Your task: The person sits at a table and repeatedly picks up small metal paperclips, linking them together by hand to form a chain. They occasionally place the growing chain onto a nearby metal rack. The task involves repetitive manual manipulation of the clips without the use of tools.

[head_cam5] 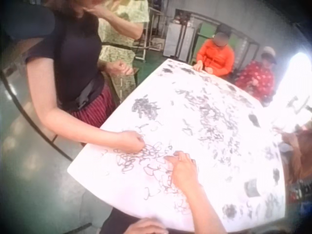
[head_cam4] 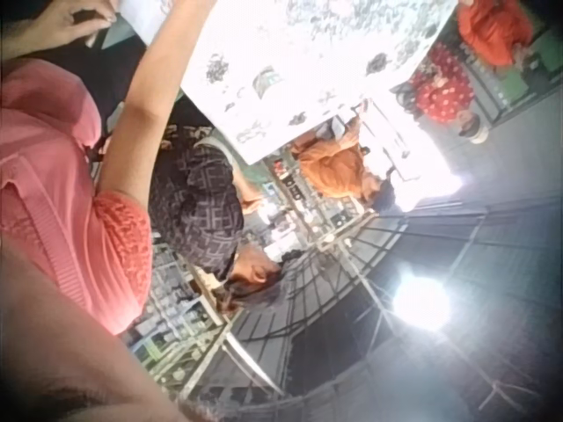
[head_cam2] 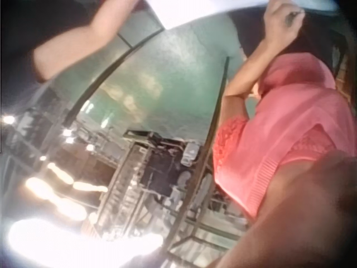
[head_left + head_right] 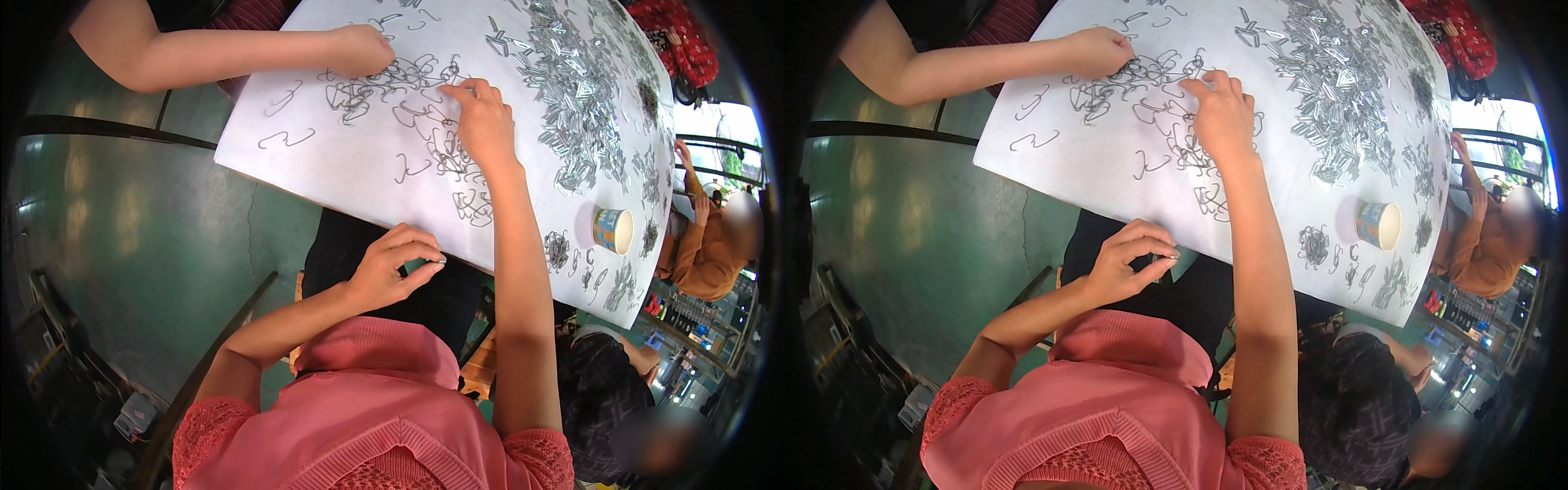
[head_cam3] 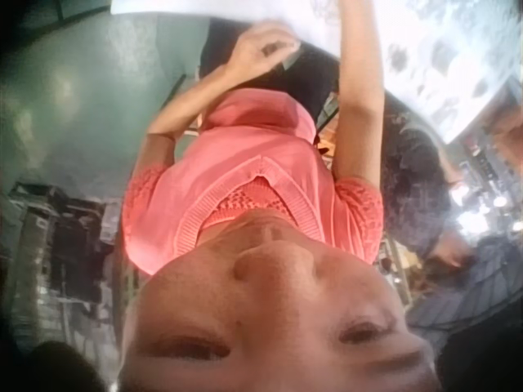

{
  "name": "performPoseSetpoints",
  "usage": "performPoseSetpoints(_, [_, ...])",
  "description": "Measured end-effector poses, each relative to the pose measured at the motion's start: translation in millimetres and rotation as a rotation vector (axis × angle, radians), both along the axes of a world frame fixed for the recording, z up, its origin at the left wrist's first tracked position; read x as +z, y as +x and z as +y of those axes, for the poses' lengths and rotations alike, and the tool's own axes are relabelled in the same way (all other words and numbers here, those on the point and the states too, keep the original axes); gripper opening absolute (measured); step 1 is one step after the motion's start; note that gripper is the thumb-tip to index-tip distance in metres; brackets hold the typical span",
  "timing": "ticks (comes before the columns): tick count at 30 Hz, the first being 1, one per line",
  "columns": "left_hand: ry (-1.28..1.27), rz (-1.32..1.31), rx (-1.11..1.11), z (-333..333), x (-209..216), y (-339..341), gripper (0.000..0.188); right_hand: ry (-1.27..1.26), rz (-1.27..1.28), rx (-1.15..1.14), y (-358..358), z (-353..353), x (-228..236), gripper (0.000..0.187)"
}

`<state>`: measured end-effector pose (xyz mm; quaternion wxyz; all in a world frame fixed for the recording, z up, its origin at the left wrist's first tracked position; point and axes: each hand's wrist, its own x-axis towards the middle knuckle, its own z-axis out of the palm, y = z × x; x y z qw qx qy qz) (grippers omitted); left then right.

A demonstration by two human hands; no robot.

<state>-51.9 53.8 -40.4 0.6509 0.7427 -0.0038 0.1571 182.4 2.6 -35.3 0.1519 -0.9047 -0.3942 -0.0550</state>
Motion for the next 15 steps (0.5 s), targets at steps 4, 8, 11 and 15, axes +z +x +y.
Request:
performPoseSetpoints(4, [-0.007, -0.006, 0.006, -0.1, -3.3, -0.3, 0.015, 0.089, 0.106, 0.109, -11.7, 2.9, -0.7, 0.041])
performPoseSetpoints(8, [-0.005, -0.017, 0.013, 0.7, -3.4, 0.5, 0.015, 0.088, 0.103, 0.21, -18.3, -1.2, -5.2, 0.035])
performPoseSetpoints(11, [-0.006, -0.025, 0.016, 0.8, -4.8, 0.3, 0.015, 0.157, 0.15, 0.122, -19.0, -3.5, 7.9, 0.038])
performPoseSetpoints(15, [-0.004, -0.024, 0.008, 0.5, -1.7, 0.9, 0.015, 0.066, 0.101, 0.033, -7.7, -15.8, -2.1, 0.028])
